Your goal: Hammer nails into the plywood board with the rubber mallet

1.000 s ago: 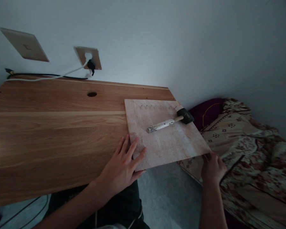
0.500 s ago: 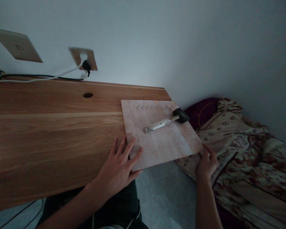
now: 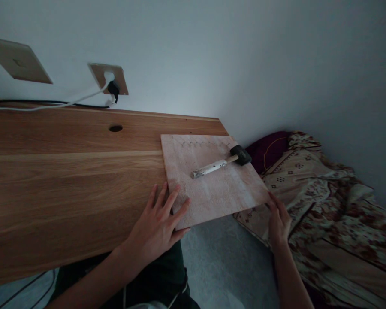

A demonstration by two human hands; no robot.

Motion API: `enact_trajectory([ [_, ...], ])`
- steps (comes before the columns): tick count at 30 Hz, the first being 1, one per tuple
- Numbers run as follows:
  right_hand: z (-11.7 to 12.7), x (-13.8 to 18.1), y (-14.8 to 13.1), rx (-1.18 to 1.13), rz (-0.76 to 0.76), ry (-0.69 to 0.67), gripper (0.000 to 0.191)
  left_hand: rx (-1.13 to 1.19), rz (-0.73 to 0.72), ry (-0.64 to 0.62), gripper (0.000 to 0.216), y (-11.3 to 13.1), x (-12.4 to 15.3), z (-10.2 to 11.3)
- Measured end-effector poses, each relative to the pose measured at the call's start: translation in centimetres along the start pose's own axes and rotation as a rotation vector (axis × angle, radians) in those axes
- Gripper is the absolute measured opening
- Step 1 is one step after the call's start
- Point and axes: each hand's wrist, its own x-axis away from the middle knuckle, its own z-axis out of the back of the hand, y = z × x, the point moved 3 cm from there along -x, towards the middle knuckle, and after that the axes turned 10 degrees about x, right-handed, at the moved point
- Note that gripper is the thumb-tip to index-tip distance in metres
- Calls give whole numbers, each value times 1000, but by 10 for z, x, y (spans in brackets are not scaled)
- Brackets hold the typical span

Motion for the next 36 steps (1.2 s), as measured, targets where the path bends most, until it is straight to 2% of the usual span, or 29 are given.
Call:
enact_trajectory([
  [5,9,1,7,-20,-53,-178,75,4,-7,-12,62,-1,0,0],
  [9,7,3,3,-71,-99,-178,88,-1,1,-9,62,-1,0,-1],
  [21,3,11,-2,-66,-64,-117,82,-38,-5,-16,60,-3,7,4],
  [30,-2,17,0,-51,26,-163,76,-28,22,12,56,-8,17,10],
  [36,-7,27,-7,-27,31,-168,77,-61,30,1,57,-16,32,15],
])
